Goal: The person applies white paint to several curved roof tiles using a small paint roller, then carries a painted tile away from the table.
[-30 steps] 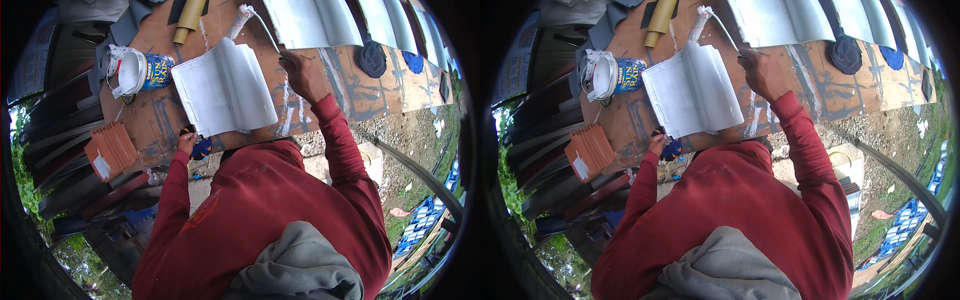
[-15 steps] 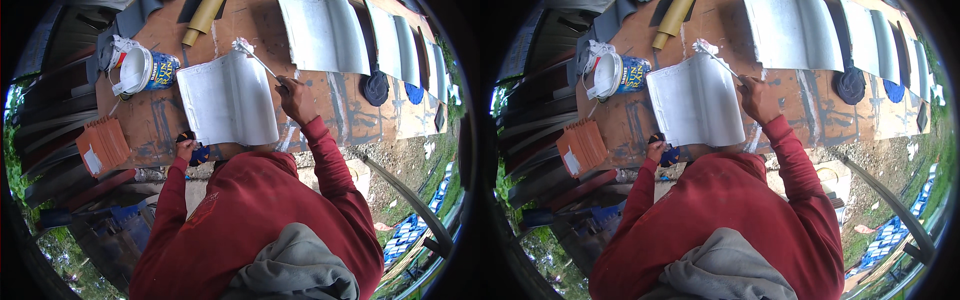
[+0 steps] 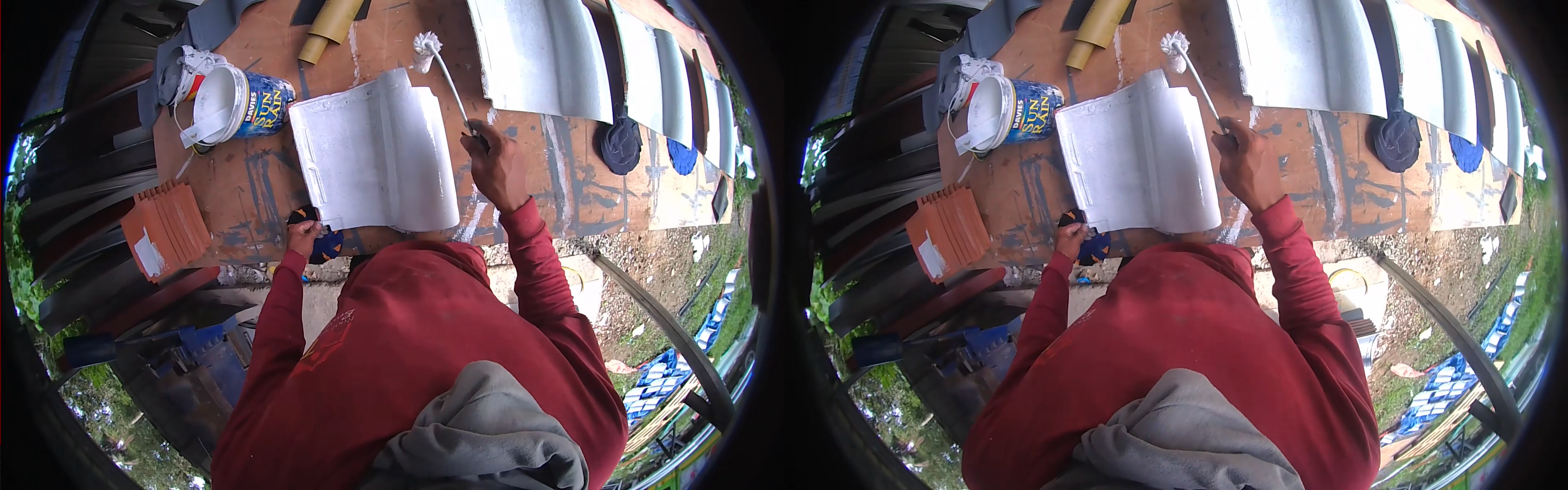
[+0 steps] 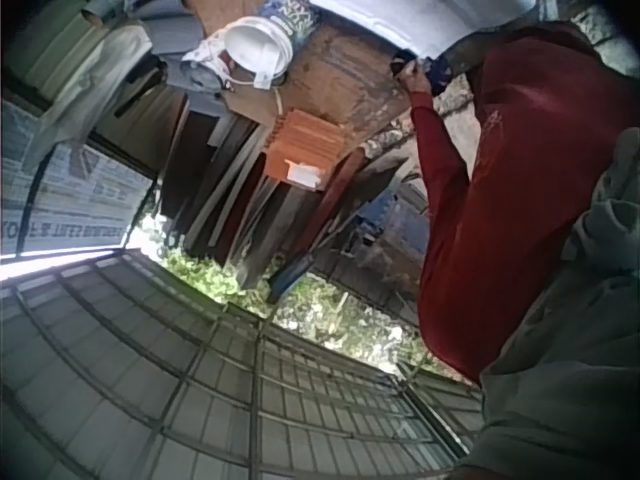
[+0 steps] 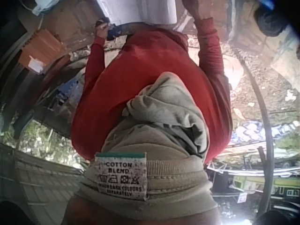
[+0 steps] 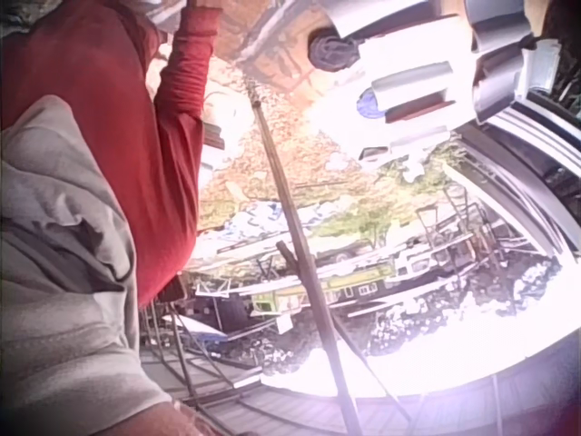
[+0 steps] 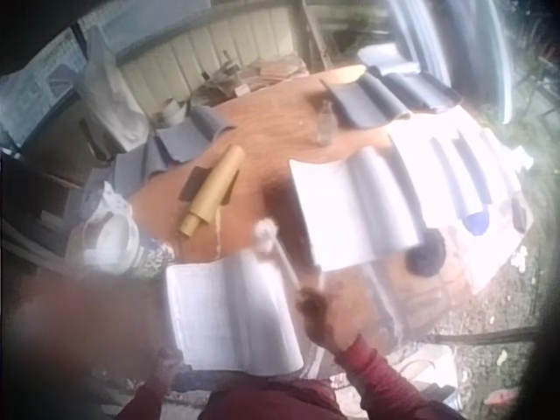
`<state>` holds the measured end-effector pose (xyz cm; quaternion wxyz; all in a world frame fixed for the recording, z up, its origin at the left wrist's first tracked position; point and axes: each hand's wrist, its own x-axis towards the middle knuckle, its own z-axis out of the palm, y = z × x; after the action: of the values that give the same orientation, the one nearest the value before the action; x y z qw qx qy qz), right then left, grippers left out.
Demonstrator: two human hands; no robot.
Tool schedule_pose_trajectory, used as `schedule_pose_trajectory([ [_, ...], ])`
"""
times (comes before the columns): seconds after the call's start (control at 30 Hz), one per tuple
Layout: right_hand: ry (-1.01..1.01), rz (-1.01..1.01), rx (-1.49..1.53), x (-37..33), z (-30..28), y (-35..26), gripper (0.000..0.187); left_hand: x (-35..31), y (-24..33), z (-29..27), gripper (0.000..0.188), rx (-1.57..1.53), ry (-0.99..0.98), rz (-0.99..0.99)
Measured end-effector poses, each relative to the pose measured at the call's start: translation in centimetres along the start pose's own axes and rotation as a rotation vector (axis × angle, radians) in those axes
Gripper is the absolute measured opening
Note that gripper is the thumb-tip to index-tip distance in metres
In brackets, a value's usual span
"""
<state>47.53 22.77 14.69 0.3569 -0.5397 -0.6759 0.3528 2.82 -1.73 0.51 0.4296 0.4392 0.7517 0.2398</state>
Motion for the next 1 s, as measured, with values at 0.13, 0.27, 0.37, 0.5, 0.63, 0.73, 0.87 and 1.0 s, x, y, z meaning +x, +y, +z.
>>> schedule_pose_trajectory([
  [0.13, -0.063, -0.041, -0.002, -1.2, 0.0, 0.4, 0.028, -0.5, 2.0, 1.1, 0.034, 0.09, 0.111, 0.047],
  [0.27, 0.011, 0.007, -0.028, -1.1, 0.4, 0.3, 0.028, -0.4, 1.8, 0.6, 0.033, 0.01, 0.099, 0.023],
  [0.37, -0.081, -0.091, -0.089, -1.0, 1.0, 0.8, 0.027, -0.2, -1.1, 0.5, 0.033, -0.034, 0.075, 0.027],
  [0.5, 0.013, -0.083, -0.106, -1.0, 1.6, 1.3, 0.028, 0.2, 0.6, 1.0, 0.034, 0.007, 0.039, 0.083],
  [0.63, -0.022, -0.084, -0.157, -1.4, 2.0, 0.1, 0.029, -0.1, -0.1, 1.4, 0.038, -0.064, 0.109, 0.108],
  [0.73, 0.083, -0.098, -0.094, -2.1, 2.0, -1.2, 0.031, -0.2, 0.1, 2.0, 0.042, 0.005, 0.201, 0.136],
  [0.87, -0.322, 0.204, 0.458, -3.2, 2.1, -4.7, 0.039, -0.9, 1.0, 2.7, 0.043, 0.038, 0.257, 0.145],
  [1.0, -0.446, 0.347, 0.631, -4.6, 4.4, -6.9, 0.036, -1.0, 0.9, 2.7, 0.042, -0.074, 0.189, 0.093],
])
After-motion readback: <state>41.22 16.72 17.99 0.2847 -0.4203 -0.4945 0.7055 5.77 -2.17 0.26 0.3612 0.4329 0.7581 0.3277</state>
